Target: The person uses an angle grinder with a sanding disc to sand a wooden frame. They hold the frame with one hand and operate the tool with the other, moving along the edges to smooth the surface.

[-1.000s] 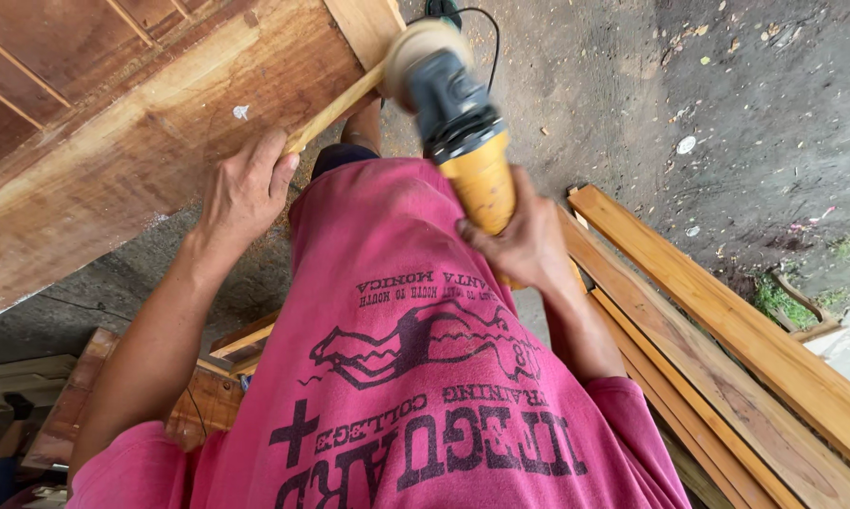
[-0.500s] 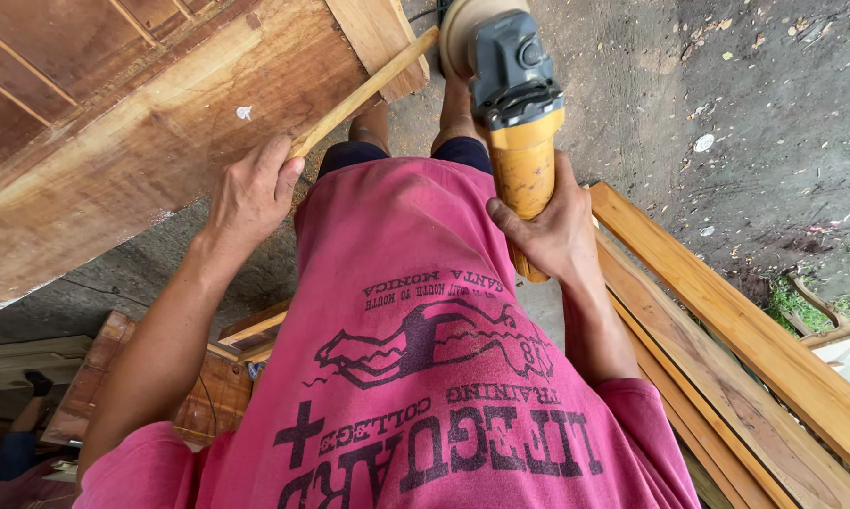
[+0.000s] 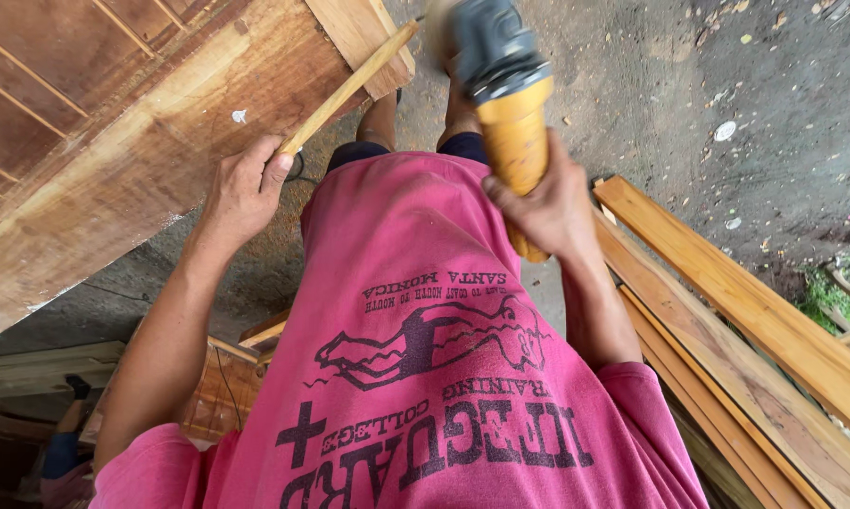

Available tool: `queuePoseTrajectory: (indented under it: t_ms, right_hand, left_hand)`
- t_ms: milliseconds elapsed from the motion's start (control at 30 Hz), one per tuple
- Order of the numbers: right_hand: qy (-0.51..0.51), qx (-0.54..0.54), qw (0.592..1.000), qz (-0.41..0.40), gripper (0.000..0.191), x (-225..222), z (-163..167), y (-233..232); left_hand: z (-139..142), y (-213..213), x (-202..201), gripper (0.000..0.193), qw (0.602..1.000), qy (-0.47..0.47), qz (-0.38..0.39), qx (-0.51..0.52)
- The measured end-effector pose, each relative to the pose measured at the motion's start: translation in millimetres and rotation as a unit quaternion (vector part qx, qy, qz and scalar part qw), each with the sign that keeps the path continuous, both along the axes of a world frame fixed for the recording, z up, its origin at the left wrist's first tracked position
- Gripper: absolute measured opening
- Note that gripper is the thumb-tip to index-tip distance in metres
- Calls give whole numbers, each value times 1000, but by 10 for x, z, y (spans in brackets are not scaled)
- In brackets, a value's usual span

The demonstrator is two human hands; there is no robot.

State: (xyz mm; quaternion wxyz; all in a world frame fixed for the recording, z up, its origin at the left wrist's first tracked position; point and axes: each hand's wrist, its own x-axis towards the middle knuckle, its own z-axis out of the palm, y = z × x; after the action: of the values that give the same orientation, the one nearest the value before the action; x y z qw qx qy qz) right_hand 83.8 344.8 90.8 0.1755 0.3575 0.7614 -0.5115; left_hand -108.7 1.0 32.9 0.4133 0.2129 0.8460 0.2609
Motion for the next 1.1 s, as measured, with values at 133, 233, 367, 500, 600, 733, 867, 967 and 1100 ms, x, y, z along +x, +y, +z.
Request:
queuePoseTrajectory:
  t_ms: [133,233,367,500,600,733,867,967,1100]
  right_hand:
    - [88,-125,968,-198,50,152,-96,343]
    - [135,-160,935,-287,43,306,-124,588]
    - [194,-202,881,-382,42,452,-212,933]
    - [228,-265,827,-440,45,587,-349,1240]
    - [230,-308,801,-459,45,662,-486,1465]
    - [231,-321,813,-428,43,710,-664,1697]
    - [213,-329,825,-407,43,684,-736,1831]
    - [210,-334,834,-387,43,622,-714,1881]
    - [236,-328,844,-352,45,536,-648,1890]
  left_hand:
    - [30,91,-56,31,995,96,-15,12]
    - [69,163,-80,30,990,132,-14,-50]
    - [97,277,-114,28,981,192,5,-26]
    - [124,387,-117,32,962,272,-10,-5]
    - [153,513,-90,33,967,247,30,-46]
    - [198,693,-17,33,957,283,42,-54]
    - [240,843,73,26,946,317,52,-35]
    - [264,861,128,23,942,327,72,-34]
    - [263,829,158,25,940,332,72,-26]
